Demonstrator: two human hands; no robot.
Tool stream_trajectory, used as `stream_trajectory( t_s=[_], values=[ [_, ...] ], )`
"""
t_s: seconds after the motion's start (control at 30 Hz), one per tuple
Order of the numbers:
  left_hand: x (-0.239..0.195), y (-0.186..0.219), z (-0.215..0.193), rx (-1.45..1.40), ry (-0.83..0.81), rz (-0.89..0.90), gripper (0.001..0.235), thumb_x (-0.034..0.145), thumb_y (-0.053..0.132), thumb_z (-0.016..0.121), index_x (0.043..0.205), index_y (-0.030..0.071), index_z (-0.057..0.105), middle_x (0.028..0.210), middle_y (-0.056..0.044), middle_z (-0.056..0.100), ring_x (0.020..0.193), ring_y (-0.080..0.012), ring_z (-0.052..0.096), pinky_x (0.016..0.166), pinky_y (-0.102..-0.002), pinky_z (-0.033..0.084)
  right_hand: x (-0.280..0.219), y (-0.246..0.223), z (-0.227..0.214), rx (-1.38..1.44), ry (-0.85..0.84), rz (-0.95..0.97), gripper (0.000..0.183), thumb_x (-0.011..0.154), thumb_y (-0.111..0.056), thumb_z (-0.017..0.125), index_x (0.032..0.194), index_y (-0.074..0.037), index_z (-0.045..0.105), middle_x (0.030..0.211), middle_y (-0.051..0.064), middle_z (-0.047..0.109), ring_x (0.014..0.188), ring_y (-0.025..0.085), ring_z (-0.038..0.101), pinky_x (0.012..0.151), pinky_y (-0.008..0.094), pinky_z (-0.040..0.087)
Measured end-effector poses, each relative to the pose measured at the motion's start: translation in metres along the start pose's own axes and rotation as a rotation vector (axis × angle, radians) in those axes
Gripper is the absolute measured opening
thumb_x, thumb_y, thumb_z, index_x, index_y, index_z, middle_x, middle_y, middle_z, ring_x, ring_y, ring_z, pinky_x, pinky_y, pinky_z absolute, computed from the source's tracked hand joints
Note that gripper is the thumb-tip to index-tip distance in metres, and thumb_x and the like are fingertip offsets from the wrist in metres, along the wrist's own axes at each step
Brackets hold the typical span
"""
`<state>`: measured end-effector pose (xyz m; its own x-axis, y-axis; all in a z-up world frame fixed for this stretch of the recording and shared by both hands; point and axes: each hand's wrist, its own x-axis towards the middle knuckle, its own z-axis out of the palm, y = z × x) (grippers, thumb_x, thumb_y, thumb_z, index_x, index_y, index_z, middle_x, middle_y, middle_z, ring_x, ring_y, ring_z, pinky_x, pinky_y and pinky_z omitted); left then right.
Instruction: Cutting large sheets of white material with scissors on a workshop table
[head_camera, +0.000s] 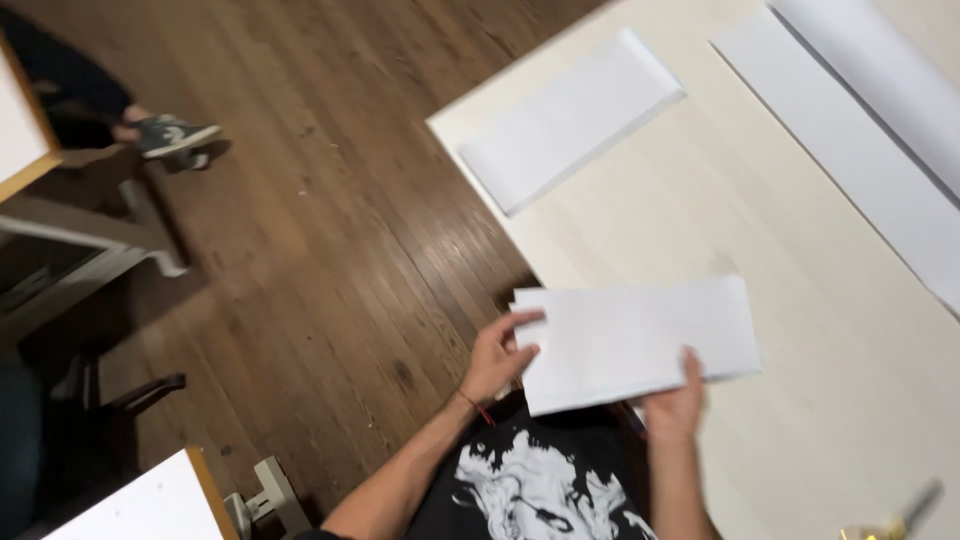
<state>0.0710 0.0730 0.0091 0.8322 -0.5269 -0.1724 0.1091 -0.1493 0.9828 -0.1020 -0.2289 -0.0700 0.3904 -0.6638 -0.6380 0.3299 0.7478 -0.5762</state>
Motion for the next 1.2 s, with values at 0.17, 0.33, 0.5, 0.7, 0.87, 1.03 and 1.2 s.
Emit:
stream_trajectory(
  t_s=[0.17, 0.33, 0.5, 0.7, 0.87, 1.03, 1.2],
  values=[
    [-0.010, 0.040, -0.027, 0.186, -0.106, 0.010, 0.044, 0.105, 0.005, 0.072, 0.147, 0.017, 0.081, 0.147, -0.004, 0.085, 0.135, -0.0194, 0.081, 0.122, -0.039, 0.061, 0.060, -0.065, 0.036, -0.379, 0.089, -0.428, 0.046, 0.105, -0.021, 0.088, 0.147, -0.020, 0.070, 0.154, 0.001, 0.077, 0.131, 0.019, 0.081, 0.105, 0.043, 0.073],
    [0.001, 0.041, -0.039, 0.252, -0.082, 0.063, 0.042, 0.114, 0.010, 0.059, 0.151, 0.008, 0.076, 0.148, -0.013, 0.083, 0.138, -0.0274, 0.079, 0.124, -0.045, 0.059, 0.068, -0.095, 0.090, -0.816, 0.064, -0.569, 0.044, 0.103, -0.009, 0.090, 0.143, -0.020, 0.074, 0.128, 0.007, 0.082, 0.115, 0.014, 0.081, 0.102, 0.032, 0.071],
    [0.029, 0.066, -0.063, 0.243, -0.020, 0.226, 0.032, 0.114, 0.005, 0.066, 0.143, 0.005, 0.080, 0.138, -0.013, 0.086, 0.128, -0.0265, 0.083, 0.118, -0.040, 0.064, 0.094, -0.112, 0.121, -1.243, -0.084, -0.467, 0.050, 0.103, -0.004, 0.092, 0.152, -0.010, 0.080, 0.124, 0.008, 0.077, 0.112, 0.015, 0.070, 0.099, 0.026, 0.059],
    [0.113, 0.067, -0.087, 0.188, 0.229, 0.063, 0.041, 0.098, 0.017, 0.087, 0.138, 0.028, 0.088, 0.122, 0.010, 0.090, 0.066, -0.0067, 0.054, 0.075, -0.024, 0.056, 0.153, -0.139, 0.277, -1.133, -0.254, -0.635, 0.043, 0.100, -0.012, 0.091, 0.142, -0.016, 0.083, 0.117, 0.000, 0.077, 0.107, 0.004, 0.072, 0.095, 0.020, 0.061],
    [0.207, 0.040, -0.099, 0.191, 0.283, -0.023, 0.058, 0.094, 0.015, 0.092, 0.150, 0.024, 0.081, 0.129, 0.000, 0.078, 0.111, -0.0246, 0.060, 0.098, -0.039, 0.054, 0.315, -0.118, 0.393, -1.286, -0.478, -0.868, 0.044, 0.096, -0.015, 0.096, 0.139, -0.019, 0.084, 0.132, 0.000, 0.082, 0.118, 0.015, 0.075, 0.102, 0.027, 0.059],
    [0.260, -0.001, -0.105, 0.263, 0.279, -0.182, 0.078, 0.096, 0.018, 0.092, 0.168, 0.027, 0.064, 0.161, -0.014, 0.074, 0.117, -0.0391, 0.084, 0.103, -0.049, 0.069, 0.378, -0.060, 0.446, -1.485, -0.426, -0.847, 0.051, 0.092, -0.009, 0.099, 0.140, -0.024, 0.087, 0.106, 0.007, 0.085, 0.089, 0.022, 0.079, 0.085, 0.037, 0.063],
    [0.255, 0.013, -0.106, 0.141, 0.428, -0.286, 0.071, 0.092, 0.019, 0.101, 0.157, 0.019, 0.074, 0.161, -0.007, 0.069, 0.101, -0.0241, 0.085, 0.093, -0.038, 0.071, 0.368, -0.053, 0.449, -1.681, -0.393, -0.861, 0.039, 0.098, -0.006, 0.096, 0.133, -0.023, 0.090, 0.115, 0.004, 0.087, 0.098, 0.025, 0.084, 0.091, 0.039, 0.065]
  ],
)
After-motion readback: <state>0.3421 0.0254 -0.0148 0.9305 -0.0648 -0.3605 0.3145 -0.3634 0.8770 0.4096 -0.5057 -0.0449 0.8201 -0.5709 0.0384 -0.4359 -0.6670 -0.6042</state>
